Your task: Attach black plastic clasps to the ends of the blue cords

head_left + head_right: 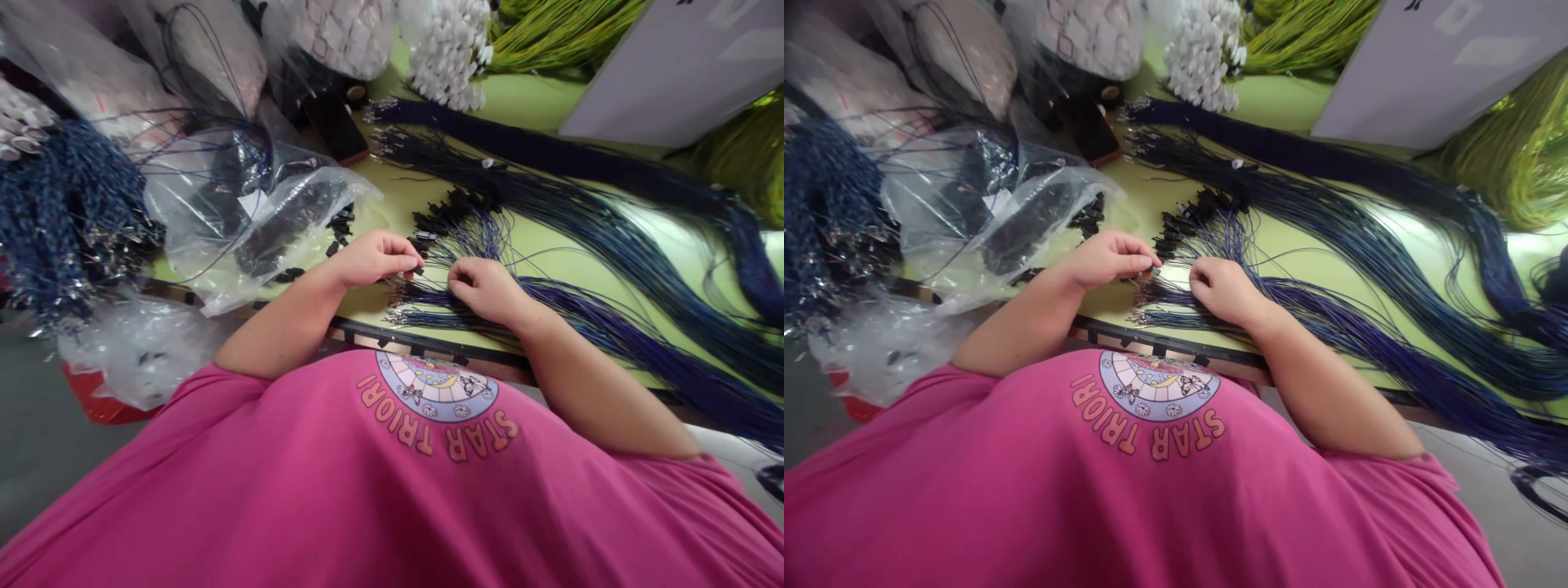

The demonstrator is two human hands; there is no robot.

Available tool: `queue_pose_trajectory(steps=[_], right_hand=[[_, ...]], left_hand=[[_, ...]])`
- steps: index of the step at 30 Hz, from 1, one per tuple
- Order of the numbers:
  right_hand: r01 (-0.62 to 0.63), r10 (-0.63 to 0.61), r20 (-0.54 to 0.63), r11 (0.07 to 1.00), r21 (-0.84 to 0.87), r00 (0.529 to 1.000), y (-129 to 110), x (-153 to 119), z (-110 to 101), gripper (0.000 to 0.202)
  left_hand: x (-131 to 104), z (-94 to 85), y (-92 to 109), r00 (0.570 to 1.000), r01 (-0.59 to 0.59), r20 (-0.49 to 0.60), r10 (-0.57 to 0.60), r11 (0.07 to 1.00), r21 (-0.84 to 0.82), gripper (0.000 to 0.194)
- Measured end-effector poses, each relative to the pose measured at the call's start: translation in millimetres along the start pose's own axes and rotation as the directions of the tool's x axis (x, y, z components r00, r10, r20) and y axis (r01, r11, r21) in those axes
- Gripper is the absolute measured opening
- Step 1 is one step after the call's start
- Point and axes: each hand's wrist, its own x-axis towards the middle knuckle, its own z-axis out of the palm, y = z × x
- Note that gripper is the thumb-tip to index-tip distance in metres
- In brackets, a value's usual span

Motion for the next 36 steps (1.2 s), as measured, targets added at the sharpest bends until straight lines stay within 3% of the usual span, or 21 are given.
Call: queue_pose_trajectory(steps=[5, 8, 11, 14, 17, 21, 25, 36], right_hand=[[0.011, -0.011, -0.012, 1.000, 0.028, 1.000, -0.6, -1.7, -0.5, 0.020], [-0.048, 0.070, -0.127, 0.984, 0.170, 0.989, 3.9, -0.2, -1.6, 0.019], [-0.156, 0.269, -0.177, 0.864, 0.479, 0.947, 4.0, 0.0, -4.7, 0.015], [-0.113, 0.283, -0.168, 0.757, 0.643, 0.944, -5.7, -4.3, -7.7, 0.024], [-0.043, 0.183, -0.177, 0.805, 0.592, 0.967, -19.1, -10.3, -8.2, 0.024], [-0.029, 0.132, -0.240, 0.920, 0.390, 0.962, -24.9, -12.4, -6.5, 0.015], [-0.043, 0.128, -0.241, 0.943, 0.330, 0.962, -19.6, -10.7, -4.8, 0.015], [-0.041, 0.108, -0.295, 0.974, 0.224, 0.950, -14.0, -12.5, -4.9, 0.018]], left_hand=[[0.3, -0.7, -0.9, 1.000, -0.005, 0.022, 0.005, 1.000, 0.000, 0.030], [-0.4, 0.1, 1.4, 1.000, -0.001, 0.016, 0.001, 1.000, -0.003, 0.028], [-1.1, 1.4, 4.4, 1.000, 0.002, 0.017, -0.002, 1.000, -0.002, 0.026], [-1.0, 3.3, 5.8, 1.000, 0.015, 0.019, -0.015, 1.000, -0.006, 0.026], [-0.4, 6.0, 5.7, 0.999, 0.031, 0.025, -0.030, 0.998, -0.046, 0.025], [0.2, 10.3, 6.0, 0.996, 0.084, 0.028, -0.081, 0.985, -0.153, 0.024], [0.6, 13.1, 7.2, 0.990, 0.139, 0.023, -0.137, 0.964, -0.225, 0.019], [0.9, 12.8, 6.3, 0.991, 0.131, 0.025, -0.129, 0.963, -0.236, 0.019]])
